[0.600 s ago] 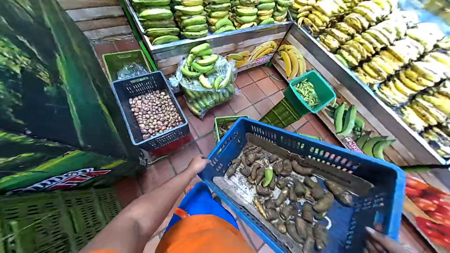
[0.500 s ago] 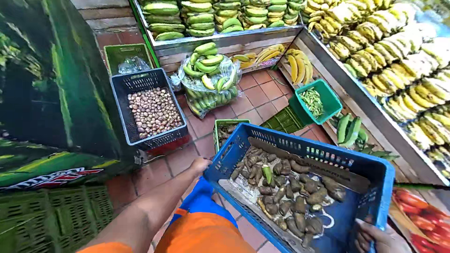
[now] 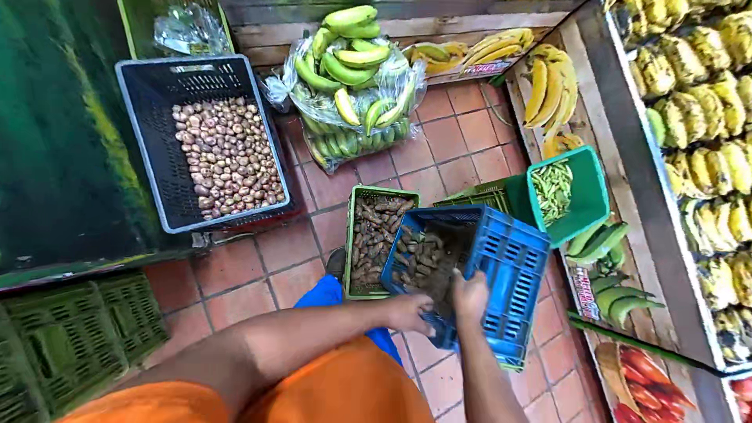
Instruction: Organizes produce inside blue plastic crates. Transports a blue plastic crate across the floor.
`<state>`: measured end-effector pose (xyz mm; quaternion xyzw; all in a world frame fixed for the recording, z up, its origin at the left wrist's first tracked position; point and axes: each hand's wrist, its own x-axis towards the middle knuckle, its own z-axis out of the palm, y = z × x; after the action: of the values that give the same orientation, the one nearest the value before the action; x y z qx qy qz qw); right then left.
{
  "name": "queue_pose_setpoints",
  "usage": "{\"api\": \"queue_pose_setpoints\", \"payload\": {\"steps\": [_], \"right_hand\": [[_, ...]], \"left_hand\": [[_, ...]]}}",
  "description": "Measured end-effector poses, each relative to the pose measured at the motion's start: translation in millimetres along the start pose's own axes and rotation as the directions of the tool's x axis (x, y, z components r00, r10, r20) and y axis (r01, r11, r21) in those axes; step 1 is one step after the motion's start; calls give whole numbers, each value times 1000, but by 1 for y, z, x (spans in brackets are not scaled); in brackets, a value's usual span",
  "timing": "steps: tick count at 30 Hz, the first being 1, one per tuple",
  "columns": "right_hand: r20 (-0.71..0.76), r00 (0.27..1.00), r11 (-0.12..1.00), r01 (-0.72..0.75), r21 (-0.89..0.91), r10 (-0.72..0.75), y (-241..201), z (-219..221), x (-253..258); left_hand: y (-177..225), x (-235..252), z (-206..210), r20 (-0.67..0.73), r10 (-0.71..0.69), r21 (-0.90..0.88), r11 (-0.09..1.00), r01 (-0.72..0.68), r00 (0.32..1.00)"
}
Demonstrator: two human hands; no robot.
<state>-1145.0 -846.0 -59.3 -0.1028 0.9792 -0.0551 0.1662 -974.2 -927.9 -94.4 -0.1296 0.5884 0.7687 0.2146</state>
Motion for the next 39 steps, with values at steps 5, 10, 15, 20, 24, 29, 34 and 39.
{"api": "queue_pose_setpoints", "payload": {"steps": [5, 10, 15, 20, 24, 29, 34, 39], "right_hand": [[196, 978, 995, 62, 84, -77, -63, 53, 0], [512, 789, 937, 237, 256, -340, -81, 9, 20], [57, 961, 945, 255, 203, -271, -54, -38, 79], [111, 992, 979, 42, 198, -65, 2, 10, 71], [-39, 998, 972, 65, 226, -58, 2, 16, 56], [-50, 995, 973, 90, 214, -81, 9, -19, 49], [-33, 996, 995, 89, 55, -88, 25, -14, 42], [-62, 981, 983, 183, -2, -182, 2, -37, 30]], "left_hand": [[7, 29, -10, -271, -209, -109, 977, 186, 940], [-32, 43, -29, -411, -334, -408, 899, 156, 849], [-52, 34, -35, -379, -348, -623, 781, 42, 858], [-61, 41, -40, -370, -490, -718, 690, 92, 789], [-68, 38, -43, -355, -516, -743, 661, 100, 779], [-37, 31, -25, -368, -530, -698, 700, 150, 764], [-45, 33, -27, -371, -547, -595, 760, 260, 750], [-42, 24, -22, -399, -530, -651, 739, 176, 748]]}}
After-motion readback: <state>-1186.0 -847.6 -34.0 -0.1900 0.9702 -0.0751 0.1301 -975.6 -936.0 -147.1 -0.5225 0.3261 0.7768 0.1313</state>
